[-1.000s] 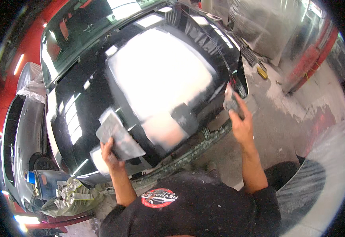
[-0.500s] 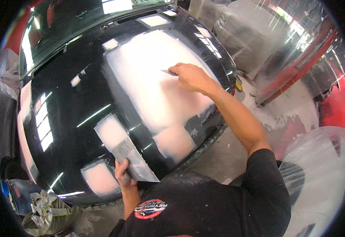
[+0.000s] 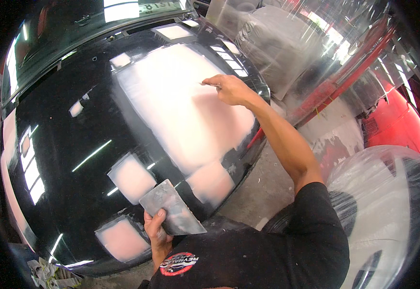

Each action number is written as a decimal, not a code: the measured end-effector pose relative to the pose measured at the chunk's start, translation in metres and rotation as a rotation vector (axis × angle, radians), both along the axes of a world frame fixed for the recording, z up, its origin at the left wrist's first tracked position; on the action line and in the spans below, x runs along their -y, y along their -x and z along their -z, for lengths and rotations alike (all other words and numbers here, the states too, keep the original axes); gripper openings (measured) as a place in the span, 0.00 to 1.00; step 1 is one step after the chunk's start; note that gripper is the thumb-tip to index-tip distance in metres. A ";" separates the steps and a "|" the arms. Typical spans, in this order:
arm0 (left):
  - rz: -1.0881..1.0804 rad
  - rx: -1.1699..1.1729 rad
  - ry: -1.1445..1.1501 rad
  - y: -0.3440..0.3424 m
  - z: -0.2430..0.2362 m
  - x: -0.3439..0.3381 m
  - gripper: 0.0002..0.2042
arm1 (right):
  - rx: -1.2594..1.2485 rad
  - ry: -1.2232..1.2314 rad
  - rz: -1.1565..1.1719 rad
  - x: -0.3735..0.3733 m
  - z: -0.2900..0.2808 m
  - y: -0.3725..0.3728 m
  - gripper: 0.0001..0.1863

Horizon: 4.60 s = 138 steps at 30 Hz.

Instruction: The person sands the rear trunk lid of a black car using a sanding block, moving across the surface to smooth the paint. The person then dips the sanding block into a bucket of liquid and continues sanding.

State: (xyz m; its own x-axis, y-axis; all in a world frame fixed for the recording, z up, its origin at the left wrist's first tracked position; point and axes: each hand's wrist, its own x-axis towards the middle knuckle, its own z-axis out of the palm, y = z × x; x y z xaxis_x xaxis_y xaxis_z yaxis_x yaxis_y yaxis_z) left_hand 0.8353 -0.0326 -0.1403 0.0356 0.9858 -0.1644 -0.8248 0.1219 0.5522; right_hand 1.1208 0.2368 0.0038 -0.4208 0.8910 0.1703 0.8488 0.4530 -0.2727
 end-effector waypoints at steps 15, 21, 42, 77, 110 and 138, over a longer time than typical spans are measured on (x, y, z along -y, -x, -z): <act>-0.180 -0.085 -0.054 -0.007 0.003 0.000 0.26 | 0.134 -0.043 -0.135 0.005 0.017 0.019 0.26; -0.188 -0.106 -0.052 -0.006 0.007 0.001 0.26 | 0.126 -0.239 -0.102 0.069 0.045 0.049 0.25; -0.054 -0.074 -0.066 -0.004 0.002 -0.002 0.25 | 0.153 0.232 0.000 0.024 0.005 0.059 0.24; -0.039 -0.096 -0.109 -0.003 -0.001 0.001 0.23 | 0.146 0.090 0.129 -0.005 0.016 0.045 0.30; -0.112 -0.131 -0.019 -0.005 0.003 0.002 0.27 | 0.181 0.037 -0.257 0.115 0.029 0.031 0.30; -0.079 -0.098 -0.064 0.002 0.009 0.001 0.26 | 0.053 -0.203 0.018 0.030 0.028 0.015 0.26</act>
